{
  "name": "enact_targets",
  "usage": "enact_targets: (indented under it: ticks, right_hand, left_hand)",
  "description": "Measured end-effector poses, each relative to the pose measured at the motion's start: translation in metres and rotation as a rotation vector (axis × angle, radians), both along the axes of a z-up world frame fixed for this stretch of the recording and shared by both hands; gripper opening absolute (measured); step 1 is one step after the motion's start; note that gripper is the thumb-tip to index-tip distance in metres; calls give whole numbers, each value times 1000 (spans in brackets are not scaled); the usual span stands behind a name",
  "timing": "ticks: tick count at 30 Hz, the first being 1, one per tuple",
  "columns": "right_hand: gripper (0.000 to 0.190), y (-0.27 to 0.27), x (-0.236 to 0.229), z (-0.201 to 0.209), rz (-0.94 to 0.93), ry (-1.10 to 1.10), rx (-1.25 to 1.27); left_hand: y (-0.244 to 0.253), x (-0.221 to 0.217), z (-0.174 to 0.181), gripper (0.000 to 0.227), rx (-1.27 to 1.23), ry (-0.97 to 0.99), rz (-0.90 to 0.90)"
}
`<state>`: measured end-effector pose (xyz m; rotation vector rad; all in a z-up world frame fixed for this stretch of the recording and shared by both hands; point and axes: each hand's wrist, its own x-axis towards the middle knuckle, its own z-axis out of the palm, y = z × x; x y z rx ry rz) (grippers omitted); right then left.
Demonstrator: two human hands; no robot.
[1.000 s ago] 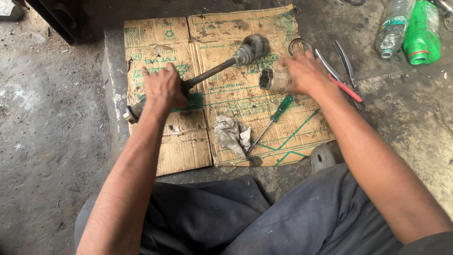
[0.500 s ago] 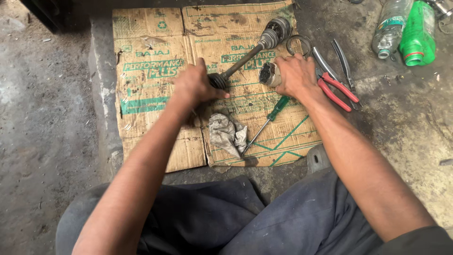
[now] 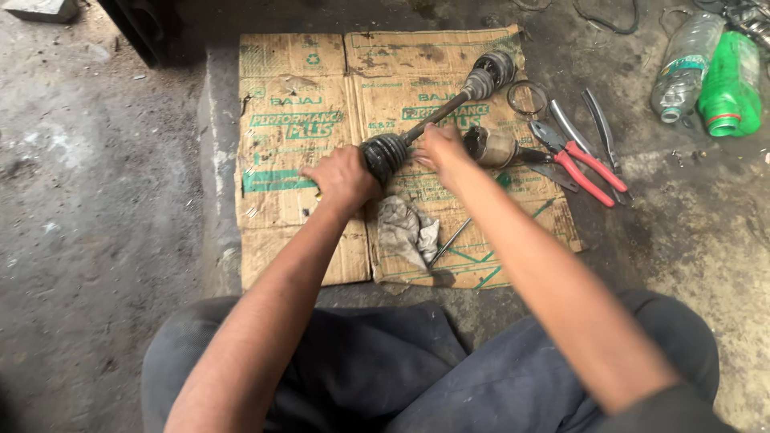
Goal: The person disassembles a CV axle assembly by removing metal clips, sliding off the rubber boots, and separating the inner joint components using a screwdriver.
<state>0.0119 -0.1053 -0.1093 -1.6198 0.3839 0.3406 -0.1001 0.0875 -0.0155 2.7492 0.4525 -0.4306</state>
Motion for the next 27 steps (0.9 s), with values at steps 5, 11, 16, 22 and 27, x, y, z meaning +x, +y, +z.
enact_targets:
  ticks: [5,11,16,22,27]
  right_hand:
    - [22,30,42,-46,-401,34,578]
    - [37,31,49,-46,-423,106,978]
    - [61,22,42,-15,-411,87,807]
    - [59,-1,49,-2,-291,175,747]
    - [57,8,69,12,-318,314,694]
  left_hand:
    - [4,4,-2,59,-31,-33,27]
    - [0,5,3,52,25,12,-48]
    - [-7,-22,19,54,-89,-82,-133]
    - [-31,-38,31,44,-485,153,10]
    - [-42,-44,46,32,-860,197,266]
